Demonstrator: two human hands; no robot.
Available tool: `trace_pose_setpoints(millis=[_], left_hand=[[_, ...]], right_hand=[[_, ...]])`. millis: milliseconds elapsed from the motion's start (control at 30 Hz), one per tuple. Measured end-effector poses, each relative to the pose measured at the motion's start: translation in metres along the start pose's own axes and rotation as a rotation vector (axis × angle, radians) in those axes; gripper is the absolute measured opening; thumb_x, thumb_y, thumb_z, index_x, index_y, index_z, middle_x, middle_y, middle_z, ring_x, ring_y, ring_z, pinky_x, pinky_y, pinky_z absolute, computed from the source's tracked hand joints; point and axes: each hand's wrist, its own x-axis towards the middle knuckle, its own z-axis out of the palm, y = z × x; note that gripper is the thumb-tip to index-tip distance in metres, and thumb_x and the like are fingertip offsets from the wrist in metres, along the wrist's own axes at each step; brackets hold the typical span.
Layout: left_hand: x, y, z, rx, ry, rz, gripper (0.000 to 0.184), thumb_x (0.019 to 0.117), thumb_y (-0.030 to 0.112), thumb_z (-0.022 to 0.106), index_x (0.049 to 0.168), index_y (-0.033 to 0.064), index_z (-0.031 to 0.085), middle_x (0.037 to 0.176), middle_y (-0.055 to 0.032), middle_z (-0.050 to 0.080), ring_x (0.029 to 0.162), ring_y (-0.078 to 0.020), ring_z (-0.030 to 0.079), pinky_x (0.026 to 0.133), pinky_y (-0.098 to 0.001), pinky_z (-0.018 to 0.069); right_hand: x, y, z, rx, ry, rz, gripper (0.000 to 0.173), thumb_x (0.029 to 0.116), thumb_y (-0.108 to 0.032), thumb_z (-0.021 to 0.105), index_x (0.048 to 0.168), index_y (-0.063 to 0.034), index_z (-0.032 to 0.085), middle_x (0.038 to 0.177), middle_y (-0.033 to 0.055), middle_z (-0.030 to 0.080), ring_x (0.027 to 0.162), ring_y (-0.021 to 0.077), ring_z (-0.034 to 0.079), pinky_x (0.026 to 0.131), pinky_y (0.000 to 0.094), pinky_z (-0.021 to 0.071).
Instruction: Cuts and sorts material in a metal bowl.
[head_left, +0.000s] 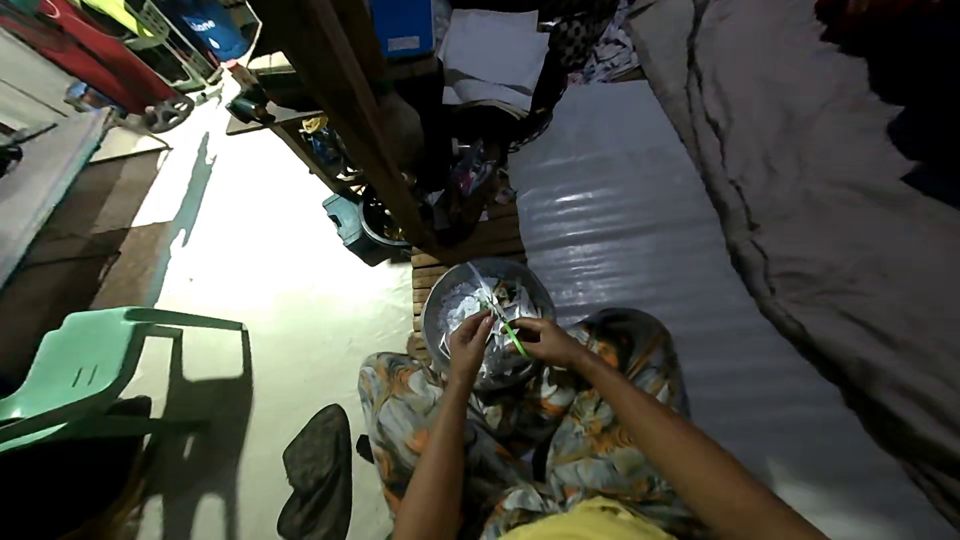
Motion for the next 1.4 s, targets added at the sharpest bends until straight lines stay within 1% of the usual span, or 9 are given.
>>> trace_pose_setpoints(millis=[67,167,300,600,800,1067,1167,1267,1400], left_hand=[[-0.001,-0.002,0.005,-0.017,0.033,0.022,0.016,0.0995,0.002,0.058,0.105,-0.0085,0.068,0.093,-0.0051,0.072,0.088,-0.0046,0.068,0.086,-0.0240,0.0556],[-0.003,-0.003,0.005,-0.044,0.059,-0.004,0.012,0.0986,0.001,0.059,0.099,-0.0066,0.068,0.085,-0.0005,0.071,0.079,-0.0014,0.066,0.079,-0.0209,0.0552],[-0.001,-0.007,0.000,-0.045,0.074,-0.029,0.013,0.0986,0.002,0.059,0.099,-0.0063,0.068,0.086,-0.0001,0.070,0.079,-0.0004,0.064,0.077,-0.0194,0.0536],[0.000,-0.011,-0.003,-0.086,0.052,-0.022,0.011,0.0973,0.002,0.061,0.099,-0.0057,0.069,0.089,-0.0011,0.071,0.083,-0.0033,0.066,0.082,-0.0230,0.0553],[0.000,-0.012,-0.004,-0.095,0.042,-0.019,0.011,0.0972,0.001,0.060,0.098,-0.0053,0.069,0.089,-0.0007,0.071,0.084,-0.0026,0.066,0.083,-0.0227,0.0549],[-0.001,-0.013,-0.013,-0.071,0.021,0.007,0.012,0.0975,0.002,0.060,0.100,-0.0059,0.069,0.090,-0.0007,0.071,0.084,-0.0020,0.066,0.083,-0.0224,0.0551],[-0.003,-0.011,-0.010,-0.029,-0.021,-0.006,0.015,0.0981,0.003,0.060,0.104,-0.0089,0.068,0.094,-0.0048,0.071,0.087,-0.0039,0.065,0.086,-0.0252,0.0549],[-0.003,-0.013,-0.008,-0.009,-0.034,-0.015,0.018,0.0990,0.003,0.060,0.107,-0.0113,0.067,0.097,-0.0100,0.071,0.088,-0.0052,0.065,0.086,-0.0254,0.0544],[0.003,-0.011,-0.008,0.083,-0.082,-0.077,0.027,0.1018,0.012,0.060,0.114,-0.0102,0.068,0.106,-0.0189,0.070,0.095,-0.0173,0.066,0.092,-0.0367,0.0526]], right_hand=[[0.001,0.000,0.000,-0.041,-0.009,0.007,0.040,0.0950,-0.018,0.070,0.127,0.0050,0.062,0.102,0.0139,0.069,0.082,0.0097,0.064,0.081,0.0269,0.0539],[0.001,0.000,0.001,-0.052,-0.019,0.005,0.041,0.0950,-0.018,0.070,0.128,0.0054,0.062,0.102,0.0147,0.069,0.081,0.0103,0.063,0.080,0.0271,0.0535],[0.003,0.000,0.001,-0.034,-0.035,0.007,0.043,0.0948,-0.018,0.071,0.129,0.0062,0.061,0.100,0.0143,0.069,0.080,0.0094,0.062,0.080,0.0260,0.0532],[0.002,0.000,0.000,-0.019,-0.050,0.018,0.048,0.0951,-0.020,0.070,0.133,0.0058,0.058,0.107,0.0150,0.068,0.085,0.0089,0.063,0.082,0.0249,0.0528],[0.004,0.000,0.000,-0.011,-0.039,0.029,0.044,0.0974,-0.020,0.067,0.132,0.0048,0.059,0.104,0.0120,0.068,0.082,0.0057,0.061,0.080,0.0226,0.0518],[0.006,0.000,0.003,-0.001,-0.045,0.011,0.042,0.0982,-0.019,0.066,0.132,0.0057,0.059,0.104,0.0134,0.069,0.082,0.0080,0.063,0.081,0.0255,0.0532],[0.001,0.002,0.001,-0.056,0.002,0.001,0.040,0.0978,-0.016,0.065,0.131,0.0053,0.060,0.110,0.0169,0.069,0.085,0.0139,0.065,0.083,0.0312,0.0548],[0.000,0.004,0.004,-0.097,0.067,-0.029,0.038,0.0950,-0.010,0.066,0.128,0.0068,0.062,0.109,0.0181,0.069,0.085,0.0163,0.066,0.082,0.0342,0.0560],[0.004,0.016,0.002,-0.087,0.112,-0.076,0.040,0.0896,-0.009,0.067,0.126,0.0079,0.063,0.107,0.0153,0.070,0.082,0.0099,0.066,0.078,0.0274,0.0570]])
